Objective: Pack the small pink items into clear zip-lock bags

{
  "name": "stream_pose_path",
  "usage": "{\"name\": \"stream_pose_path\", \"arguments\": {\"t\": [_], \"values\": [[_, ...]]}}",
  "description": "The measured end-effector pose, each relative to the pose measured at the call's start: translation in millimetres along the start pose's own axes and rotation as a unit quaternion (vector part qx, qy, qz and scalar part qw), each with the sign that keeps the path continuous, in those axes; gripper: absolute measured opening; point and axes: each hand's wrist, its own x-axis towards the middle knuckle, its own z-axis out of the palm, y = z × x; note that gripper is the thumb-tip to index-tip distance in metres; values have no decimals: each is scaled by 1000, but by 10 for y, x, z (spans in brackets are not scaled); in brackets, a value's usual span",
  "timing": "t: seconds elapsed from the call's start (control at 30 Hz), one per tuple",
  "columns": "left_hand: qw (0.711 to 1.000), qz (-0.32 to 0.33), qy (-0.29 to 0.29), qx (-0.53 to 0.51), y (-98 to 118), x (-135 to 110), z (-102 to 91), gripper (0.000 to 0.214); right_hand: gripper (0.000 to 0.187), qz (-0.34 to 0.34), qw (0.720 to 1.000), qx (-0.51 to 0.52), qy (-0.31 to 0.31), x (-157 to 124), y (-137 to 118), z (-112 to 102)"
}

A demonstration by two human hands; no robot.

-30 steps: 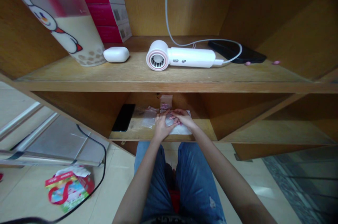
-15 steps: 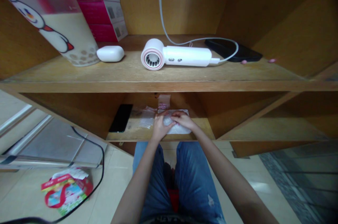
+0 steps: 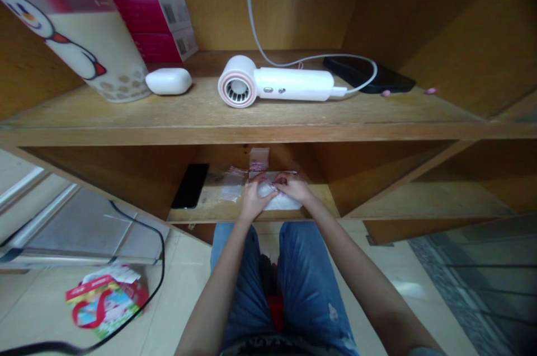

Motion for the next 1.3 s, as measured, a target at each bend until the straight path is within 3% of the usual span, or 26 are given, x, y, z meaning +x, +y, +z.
{"name": "stream_pose_path", "arguments": {"t": [0.27, 0.57, 0.8, 1.03, 1.3], "values": [[1000, -3, -2, -22, -12, 1, 13, 63, 14, 10, 998, -65, 3, -17, -119, -12], [999, 2, 10, -39, -22, 10, 24, 60, 14, -3, 995, 94, 26, 6, 39, 57], [999, 1, 12, -38, -11, 12, 11, 62, 18, -21, 990, 137, 10, 16, 26, 93], [999, -7, 7, -32, 0, 7, -4, 61, 12, 47, 997, 17, 64, 50, 24, 25], [999, -12, -5, -44, -12, 9, -3, 60, 22, 93, 993, -78, 17, 126, -26, -35]]}}
